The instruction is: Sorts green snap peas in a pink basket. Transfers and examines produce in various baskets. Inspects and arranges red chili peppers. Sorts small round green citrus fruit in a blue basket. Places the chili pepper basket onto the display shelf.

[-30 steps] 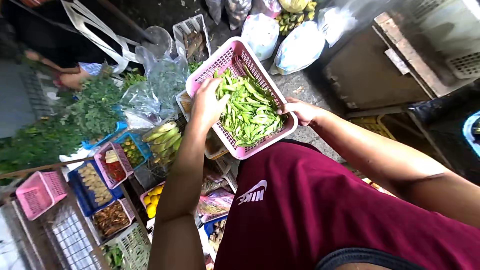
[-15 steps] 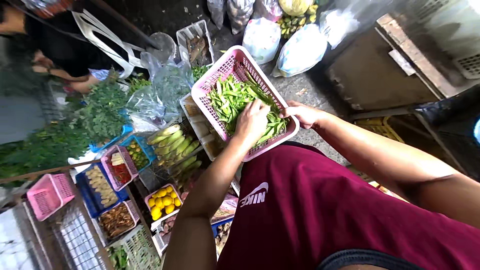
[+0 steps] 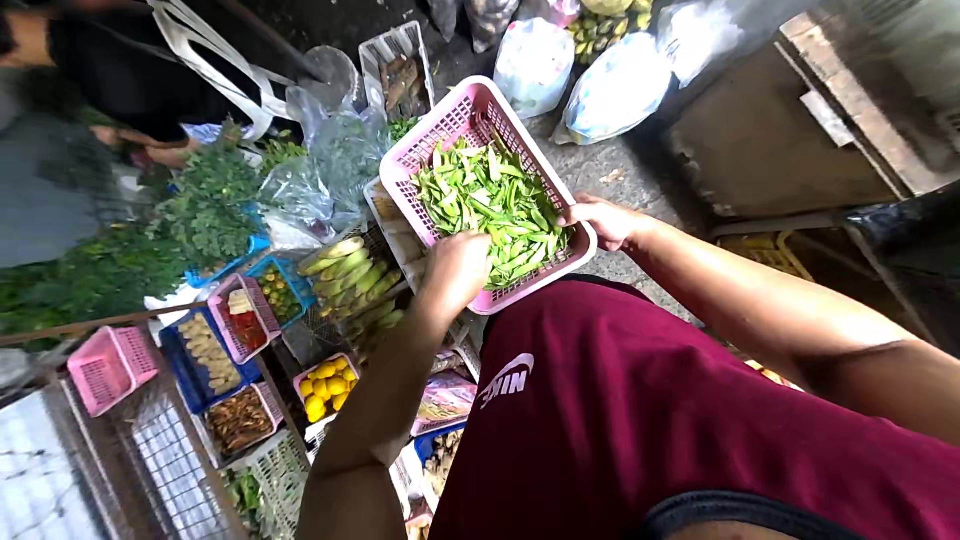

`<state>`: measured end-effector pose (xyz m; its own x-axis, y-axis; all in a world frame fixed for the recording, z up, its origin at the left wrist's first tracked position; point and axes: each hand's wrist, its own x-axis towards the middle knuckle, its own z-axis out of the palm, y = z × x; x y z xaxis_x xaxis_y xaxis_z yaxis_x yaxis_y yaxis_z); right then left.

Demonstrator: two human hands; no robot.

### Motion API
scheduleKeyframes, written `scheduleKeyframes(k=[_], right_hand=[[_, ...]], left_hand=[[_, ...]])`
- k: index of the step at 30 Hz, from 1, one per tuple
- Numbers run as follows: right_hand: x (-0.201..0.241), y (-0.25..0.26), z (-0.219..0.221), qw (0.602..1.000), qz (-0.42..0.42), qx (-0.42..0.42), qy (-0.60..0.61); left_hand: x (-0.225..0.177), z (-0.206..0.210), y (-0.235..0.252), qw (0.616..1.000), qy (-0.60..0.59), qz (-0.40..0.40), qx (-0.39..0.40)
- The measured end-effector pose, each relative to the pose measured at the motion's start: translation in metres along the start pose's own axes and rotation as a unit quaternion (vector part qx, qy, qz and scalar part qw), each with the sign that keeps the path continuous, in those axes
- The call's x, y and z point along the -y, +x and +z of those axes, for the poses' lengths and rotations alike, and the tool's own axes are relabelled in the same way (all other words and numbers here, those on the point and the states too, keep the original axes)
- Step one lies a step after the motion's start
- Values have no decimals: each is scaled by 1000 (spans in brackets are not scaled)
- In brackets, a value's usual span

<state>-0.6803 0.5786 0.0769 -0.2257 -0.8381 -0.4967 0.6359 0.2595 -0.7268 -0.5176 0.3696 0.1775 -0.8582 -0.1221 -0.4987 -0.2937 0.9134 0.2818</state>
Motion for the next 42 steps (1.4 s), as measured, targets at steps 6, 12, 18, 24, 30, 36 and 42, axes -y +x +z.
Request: scheduleKeyframes(k=[6, 12, 18, 24, 30, 36, 42], right_hand=[[1, 3, 0, 1000, 4, -3, 4], [5, 7, -1, 1000, 3, 2, 2], [2, 14, -4, 1000, 4, 2, -11], [1, 12, -1, 1000, 0, 0, 5], [3, 14, 1, 1000, 13, -9, 0], [4, 17, 5, 1000, -3, 1, -1], [-1, 21, 7, 1000, 6, -8, -20]], left_hand=[[10, 21, -9, 996, -33, -39, -75], [14, -1, -12, 976, -115, -66, -172], [4, 27, 25, 994, 40, -70, -67], [17, 26, 23, 993, 55, -54, -90], [17, 27, 28, 995, 59, -44, -74], [21, 26, 28, 993, 82, -48, -63], [18, 7, 11, 995, 58, -40, -66]])
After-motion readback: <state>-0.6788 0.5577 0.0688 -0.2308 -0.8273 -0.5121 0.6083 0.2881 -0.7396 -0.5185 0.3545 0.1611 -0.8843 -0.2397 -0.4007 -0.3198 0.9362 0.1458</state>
